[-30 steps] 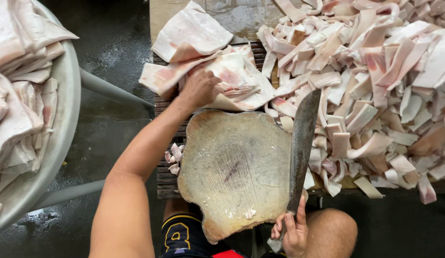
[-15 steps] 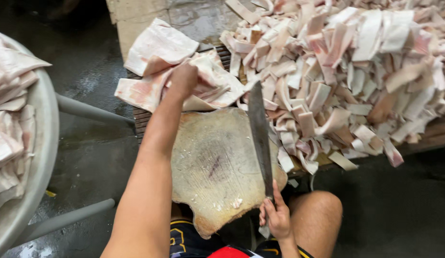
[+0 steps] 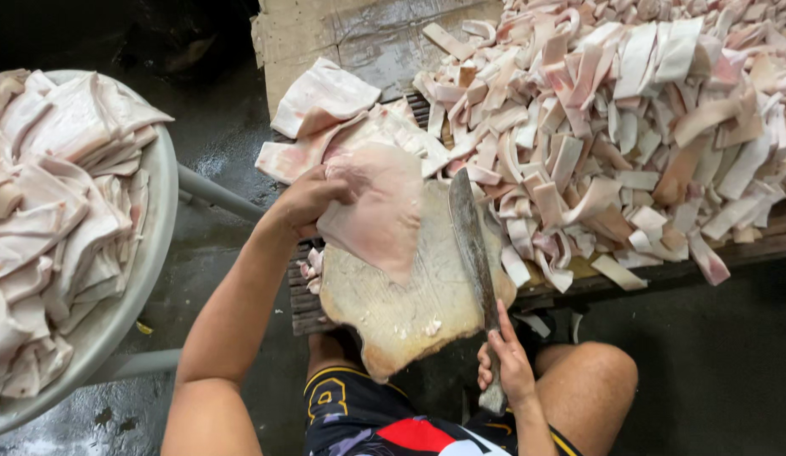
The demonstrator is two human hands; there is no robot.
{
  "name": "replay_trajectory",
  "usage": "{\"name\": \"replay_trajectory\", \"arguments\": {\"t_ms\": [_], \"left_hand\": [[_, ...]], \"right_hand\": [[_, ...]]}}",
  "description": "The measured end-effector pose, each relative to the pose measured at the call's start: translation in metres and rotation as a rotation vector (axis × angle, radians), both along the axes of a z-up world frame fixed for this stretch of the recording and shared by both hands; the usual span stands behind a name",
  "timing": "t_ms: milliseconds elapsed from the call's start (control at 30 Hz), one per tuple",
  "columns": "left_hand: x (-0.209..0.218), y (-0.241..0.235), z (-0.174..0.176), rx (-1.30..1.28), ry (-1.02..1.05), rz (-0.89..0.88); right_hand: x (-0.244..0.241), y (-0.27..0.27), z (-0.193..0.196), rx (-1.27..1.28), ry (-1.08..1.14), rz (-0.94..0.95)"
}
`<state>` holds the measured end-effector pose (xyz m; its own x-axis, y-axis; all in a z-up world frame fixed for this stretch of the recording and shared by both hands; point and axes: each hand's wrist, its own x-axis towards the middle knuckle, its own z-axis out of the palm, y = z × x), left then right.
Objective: The person slices sheets of pork skin into thin strips using a large cleaver on a wooden block, handling several pieces and moving them to a pile.
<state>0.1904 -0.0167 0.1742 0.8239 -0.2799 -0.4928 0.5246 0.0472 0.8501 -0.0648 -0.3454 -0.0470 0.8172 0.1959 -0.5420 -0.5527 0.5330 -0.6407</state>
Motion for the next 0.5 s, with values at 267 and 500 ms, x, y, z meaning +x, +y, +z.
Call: {"name": "replay_trajectory", "arguments": {"t_ms": [267,500], "left_hand": [[-0.121,-0.028,-0.098,1.112,-1.035,-0.384],[-0.186,-0.002,-0.181,1.289,-0.659,0.243]], "right_hand": [[-0.031,0.009,0.0,-0.052,-0.032,-0.01],[-0.066,0.029,0.023,-0.831,-0.213,0.083]]}}
